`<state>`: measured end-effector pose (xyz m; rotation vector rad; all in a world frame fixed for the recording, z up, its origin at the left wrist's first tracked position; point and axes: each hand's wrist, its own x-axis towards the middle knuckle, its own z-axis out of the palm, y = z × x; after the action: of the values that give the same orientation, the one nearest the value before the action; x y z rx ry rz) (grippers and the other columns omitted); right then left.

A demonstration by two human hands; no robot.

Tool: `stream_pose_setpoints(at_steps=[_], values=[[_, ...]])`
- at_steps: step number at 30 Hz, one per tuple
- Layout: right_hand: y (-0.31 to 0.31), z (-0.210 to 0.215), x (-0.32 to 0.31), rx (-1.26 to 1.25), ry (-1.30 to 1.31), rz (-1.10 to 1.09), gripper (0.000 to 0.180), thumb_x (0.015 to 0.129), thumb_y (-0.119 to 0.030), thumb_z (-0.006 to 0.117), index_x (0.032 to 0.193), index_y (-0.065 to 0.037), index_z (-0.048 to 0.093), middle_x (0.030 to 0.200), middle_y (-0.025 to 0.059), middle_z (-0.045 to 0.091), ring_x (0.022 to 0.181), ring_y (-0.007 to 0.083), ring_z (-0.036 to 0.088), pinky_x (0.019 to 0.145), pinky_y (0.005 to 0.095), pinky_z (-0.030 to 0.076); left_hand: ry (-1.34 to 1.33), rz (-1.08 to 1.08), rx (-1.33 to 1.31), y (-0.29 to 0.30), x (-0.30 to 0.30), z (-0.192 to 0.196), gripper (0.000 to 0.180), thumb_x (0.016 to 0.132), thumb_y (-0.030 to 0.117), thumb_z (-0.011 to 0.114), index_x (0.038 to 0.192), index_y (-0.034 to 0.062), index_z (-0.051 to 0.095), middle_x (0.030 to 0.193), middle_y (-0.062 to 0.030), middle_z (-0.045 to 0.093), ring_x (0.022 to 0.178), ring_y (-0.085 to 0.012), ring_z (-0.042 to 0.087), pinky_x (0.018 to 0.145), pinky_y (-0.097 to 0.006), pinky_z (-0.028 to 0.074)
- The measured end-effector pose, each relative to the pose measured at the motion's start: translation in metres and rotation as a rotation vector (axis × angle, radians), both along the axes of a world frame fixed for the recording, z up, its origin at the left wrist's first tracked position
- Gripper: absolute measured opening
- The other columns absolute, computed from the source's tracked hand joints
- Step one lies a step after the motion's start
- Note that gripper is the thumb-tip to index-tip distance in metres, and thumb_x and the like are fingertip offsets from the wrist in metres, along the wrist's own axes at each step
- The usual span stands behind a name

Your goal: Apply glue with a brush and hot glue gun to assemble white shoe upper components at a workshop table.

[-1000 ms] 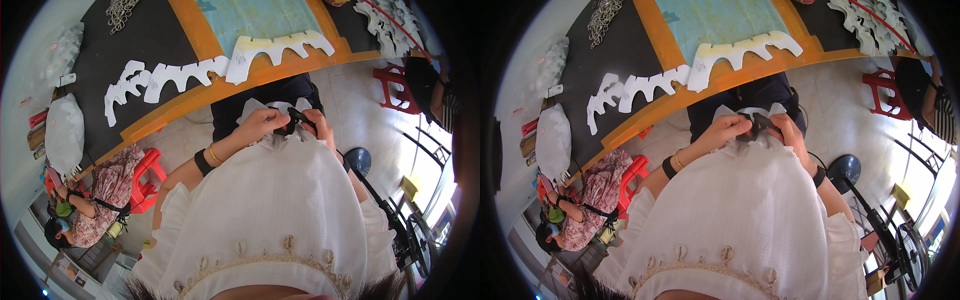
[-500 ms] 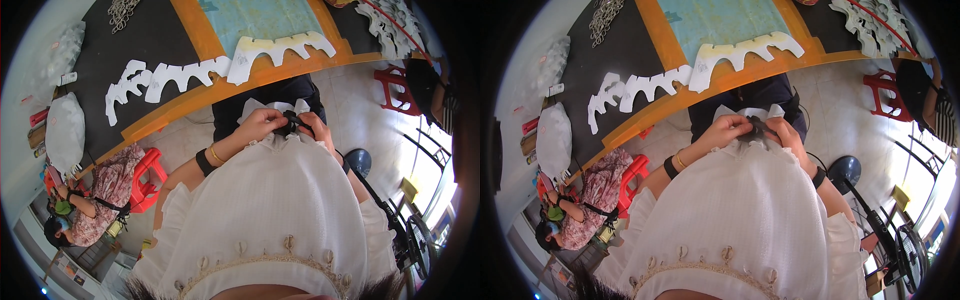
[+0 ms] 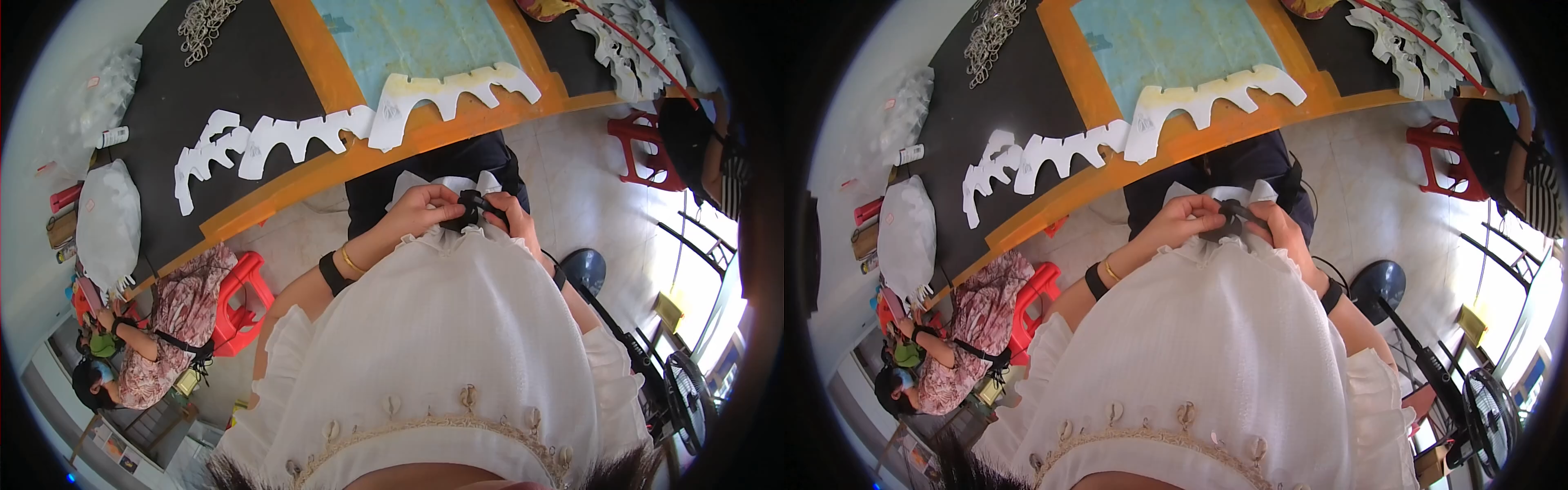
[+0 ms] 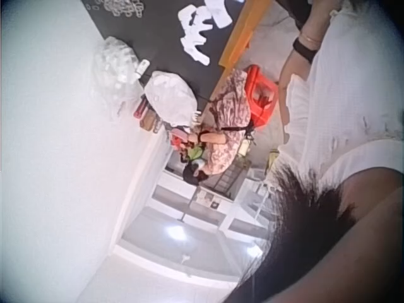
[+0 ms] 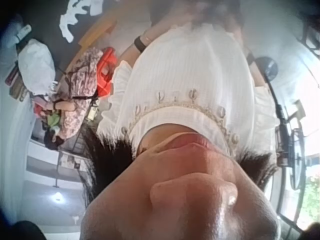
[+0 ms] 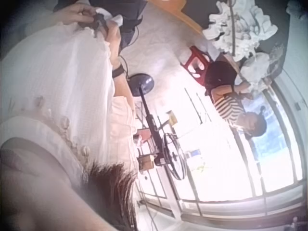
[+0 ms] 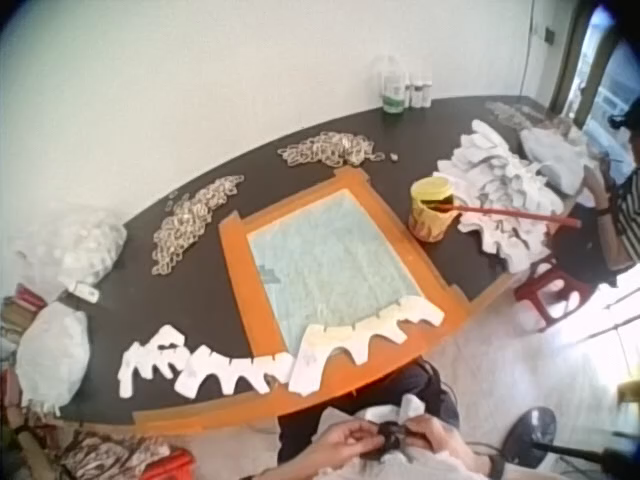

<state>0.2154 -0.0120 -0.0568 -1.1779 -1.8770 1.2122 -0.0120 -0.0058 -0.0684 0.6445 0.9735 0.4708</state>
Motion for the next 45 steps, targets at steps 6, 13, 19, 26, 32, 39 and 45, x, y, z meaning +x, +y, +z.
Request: stream_pose_setpoints(at_steps=[6, 13, 19, 26, 32, 39, 45], values=[[0.008, 0.012, -0.004, 0.069, 0.042, 0.175, 0.027, 0.085, 0.002, 0.064, 0.109, 0.002, 0.051, 0.1, 0.0195, 0.06, 0.091, 0.0372, 0.061, 0.079, 0.0391, 0.049, -0.07, 0.129, 0.001, -0.007, 0.0, -0.011, 0.02, 0.089, 0.004, 0.064, 0.099, 0.0095, 0.047, 0.096, -0.0054, 0.065, 0.092, -0.0097, 0.059, 0.083, -0.023, 0.045], [0.006, 0.016, -0.006, -0.067, -0.024, 0.13, 0.041, 0.086, 0.001, 0.063, 0.124, 0.001, 0.05, 0.104, 0.022, 0.061, 0.094, 0.0379, 0.062, 0.08, 0.0403, 0.05, -0.198, 0.165, -0.081, -0.01, -0.004, -0.016, 0.025, 0.087, 0.0, 0.061, 0.104, 0.0105, 0.046, 0.102, -0.0071, 0.064, 0.099, -0.0117, 0.059, 0.088, -0.023, 0.045], [0.011, 0.02, -0.01, 0.009, -0.037, 0.186, 0.064, 0.083, 0.005, 0.063, 0.141, 0.003, 0.038, 0.101, 0.0213, 0.06, 0.089, 0.0348, 0.062, 0.077, 0.0372, 0.05, -0.051, 0.123, -0.1, -0.005, -0.005, -0.005, 0.024, 0.087, 0.006, 0.061, 0.109, 0.0062, 0.052, 0.102, -0.0084, 0.065, 0.099, -0.0127, 0.059, 0.087, -0.023, 0.045], [0.015, 0.018, -0.007, 0.104, -0.131, 0.307, 0.056, 0.081, 0.004, 0.065, 0.134, 0.006, 0.046, 0.097, 0.0197, 0.057, 0.083, 0.0331, 0.06, 0.074, 0.0361, 0.05, -0.214, 0.232, -0.257, -0.004, -0.001, -0.002, 0.027, 0.093, 0.023, 0.063, 0.112, 0.0038, 0.064, 0.1, -0.0016, 0.064, 0.093, -0.0096, 0.058, 0.083, -0.023, 0.045], [0.014, 0.021, -0.009, 0.01, -0.082, 0.275, 0.044, 0.083, 0.002, 0.063, 0.125, 0.005, 0.051, 0.099, 0.0211, 0.058, 0.09, 0.0357, 0.062, 0.077, 0.0364, 0.051, -0.163, 0.215, -0.15, -0.005, 0.0, -0.007, 0.024, 0.094, 0.026, 0.064, 0.106, 0.0058, 0.064, 0.096, 0.0007, 0.064, 0.09, -0.008, 0.058, 0.082, -0.023, 0.045], [0.008, 0.018, -0.004, -0.085, -0.02, 0.254, 0.033, 0.086, 0.003, 0.06, 0.115, 0.002, 0.046, 0.102, 0.0227, 0.06, 0.095, 0.036, 0.062, 0.081, 0.04, 0.051, -0.14, 0.192, -0.12, -0.004, -0.004, -0.021, 0.02, 0.092, 0.024, 0.067, 0.097, 0.0049, 0.066, 0.091, 0.0009, 0.065, 0.083, -0.007, 0.058, 0.077, -0.023, 0.046], [0.013, 0.016, -0.006, -0.003, -0.031, 0.369, 0.033, 0.082, 0.001, 0.063, 0.113, 0.001, 0.052, 0.105, 0.0211, 0.058, 0.097, 0.038, 0.06, 0.082, 0.0403, 0.051, 0.054, 0.08, -0.007, 0.004, -0.005, -0.012, 0.021, 0.095, 0.025, 0.062, 0.097, 0.0042, 0.065, 0.089, 0.0024, 0.064, 0.083, -0.0053, 0.056, 0.076, -0.022, 0.045]])
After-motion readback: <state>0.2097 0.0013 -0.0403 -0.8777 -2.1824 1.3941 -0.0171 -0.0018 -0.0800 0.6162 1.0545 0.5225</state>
